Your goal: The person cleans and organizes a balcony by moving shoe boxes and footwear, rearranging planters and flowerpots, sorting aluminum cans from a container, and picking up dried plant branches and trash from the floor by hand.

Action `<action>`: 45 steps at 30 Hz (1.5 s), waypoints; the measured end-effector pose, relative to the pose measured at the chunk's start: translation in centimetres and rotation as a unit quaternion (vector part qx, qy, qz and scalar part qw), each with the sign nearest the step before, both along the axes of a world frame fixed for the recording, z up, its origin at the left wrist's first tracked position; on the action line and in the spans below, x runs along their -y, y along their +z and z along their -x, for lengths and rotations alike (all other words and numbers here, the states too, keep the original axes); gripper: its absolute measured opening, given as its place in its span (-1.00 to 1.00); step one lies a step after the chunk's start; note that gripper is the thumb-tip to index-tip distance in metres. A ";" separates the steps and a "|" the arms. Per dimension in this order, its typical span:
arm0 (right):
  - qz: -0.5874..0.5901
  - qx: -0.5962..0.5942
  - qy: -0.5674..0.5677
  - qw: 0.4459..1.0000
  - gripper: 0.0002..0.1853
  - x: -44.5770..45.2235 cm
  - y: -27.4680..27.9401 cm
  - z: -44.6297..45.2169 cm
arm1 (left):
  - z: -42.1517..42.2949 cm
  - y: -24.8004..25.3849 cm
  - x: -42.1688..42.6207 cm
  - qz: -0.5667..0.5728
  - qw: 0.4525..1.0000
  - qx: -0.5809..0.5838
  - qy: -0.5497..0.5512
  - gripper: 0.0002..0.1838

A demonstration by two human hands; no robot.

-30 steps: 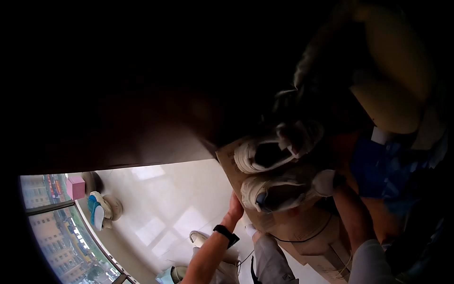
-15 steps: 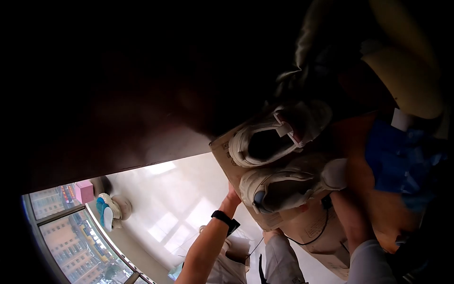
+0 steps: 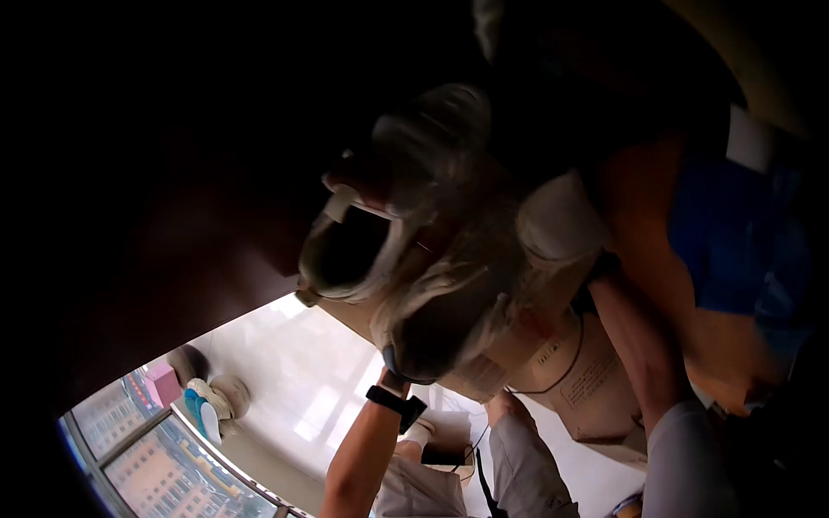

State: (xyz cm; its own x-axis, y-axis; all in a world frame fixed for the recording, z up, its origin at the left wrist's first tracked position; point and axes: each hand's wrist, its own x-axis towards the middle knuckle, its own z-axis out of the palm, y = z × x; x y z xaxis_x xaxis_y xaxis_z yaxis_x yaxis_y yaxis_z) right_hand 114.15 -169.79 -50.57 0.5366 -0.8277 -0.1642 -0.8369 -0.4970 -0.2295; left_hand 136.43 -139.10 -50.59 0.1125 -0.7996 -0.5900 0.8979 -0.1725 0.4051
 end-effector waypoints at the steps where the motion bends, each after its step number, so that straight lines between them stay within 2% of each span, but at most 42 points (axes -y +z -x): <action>1: -0.019 0.024 -0.021 0.999 -0.71 0.0 -0.4 0.2 | -0.3 0.3 0.1 0.002 1.000 0.005 -0.001 -0.38; 5: -0.092 0.133 -0.165 0.973 -0.68 -1.6 -0.9 2.4 | -0.5 1.9 1.2 0.016 1.000 0.013 -0.007 -0.36; 8: -0.194 0.268 -0.304 0.893 -0.66 -5.4 -0.9 4.8 | 0.1 3.5 1.1 0.025 0.999 0.023 -0.018 -0.35; 9: -0.246 0.332 -0.354 0.839 -0.65 -7.1 -1.3 5.7 | 0.4 4.1 0.4 0.023 0.999 0.027 -0.023 -0.34; 11: -0.355 0.461 -0.430 0.690 -0.64 -10.0 -1.2 5.9 | -0.2 4.9 -2.4 -0.089 0.995 0.006 -0.035 -0.31; 12: -0.400 0.513 -0.451 0.611 -0.63 -11.6 -1.2 5.5 | -0.4 5.6 -4.0 -0.201 0.979 -0.010 -0.040 -0.27; 14: -0.468 0.580 -0.466 0.477 -0.61 -15.7 -0.7 4.0 | -0.1 8.2 -6.3 -0.208 0.973 0.010 -0.095 -0.21; 16: -0.512 0.605 -0.473 0.386 -0.60 -20.5 0.6 2.5 | 0.4 10.6 -9.3 -0.216 0.962 0.046 -0.159 -0.19; 17: -0.492 0.602 -0.503 0.377 -0.59 -23.3 1.8 1.5 | 0.7 12.0 -10.5 -0.211 0.955 0.064 -0.197 -0.19; 19: -0.516 0.538 -0.587 0.317 -0.44 -28.3 6.3 0.6 | 1.1 15.5 -12.7 -0.195 0.948 0.078 -0.240 -0.19; 21: -0.558 0.511 -0.538 0.372 -0.40 -33.3 12.3 1.4 | 1.6 19.1 -14.3 -0.194 0.941 0.088 -0.263 -0.20; 23: -0.520 0.490 -0.562 0.416 -0.47 -38.6 16.0 3.3 | 1.6 21.4 -15.9 -0.206 0.935 0.099 -0.270 -0.27; 25: -0.512 0.497 -0.575 0.401 -0.56 -43.8 18.0 7.4 | 1.5 23.2 -17.8 -0.190 0.928 0.127 -0.294 -0.31; 27: -0.444 0.479 -0.642 0.402 -0.65 -48.3 20.8 11.8 | 0.7 24.0 -19.9 -0.174 0.925 0.124 -0.313 -0.29; 31: -0.371 0.460 -0.706 0.390 -0.63 -55.9 22.9 23.2 | 0.1 25.7 -22.8 -0.197 0.934 0.102 -0.281 -0.31; 35: -0.295 0.438 -0.763 0.372 -0.52 -61.3 23.2 35.1 | 1.0 27.5 -26.3 -0.220 0.929 0.159 -0.250 -0.32; 37: -0.275 0.440 -0.767 0.376 -0.52 -62.7 24.2 39.7 | 2.3 28.7 -28.2 -0.222 0.936 0.169 -0.216 -0.33; 39: -0.275 0.439 -0.777 0.357 -0.50 -63.5 25.0 44.4 | 4.7 29.9 -29.9 -0.232 0.935 0.183 -0.196 -0.32; 40: -0.265 0.499 -0.751 0.343 -0.47 -64.6 25.3 47.1 | 6.3 30.4 -31.0 -0.241 0.933 0.192 -0.187 -0.33; 41: -0.246 0.519 -0.754 0.319 -0.43 -65.1 24.7 50.2 | 7.7 30.8 -31.8 -0.247 0.931 0.201 -0.178 -0.34; 43: -0.165 0.541 -0.766 0.307 -0.28 -62.8 26.0 54.0 | 11.1 31.9 -32.8 -0.283 0.927 0.190 -0.155 -0.38; 45: -0.162 0.513 -0.758 0.370 -0.10 -58.4 29.7 55.5 | 14.0 32.9 -33.7 -0.269 0.939 0.167 -0.133 -0.44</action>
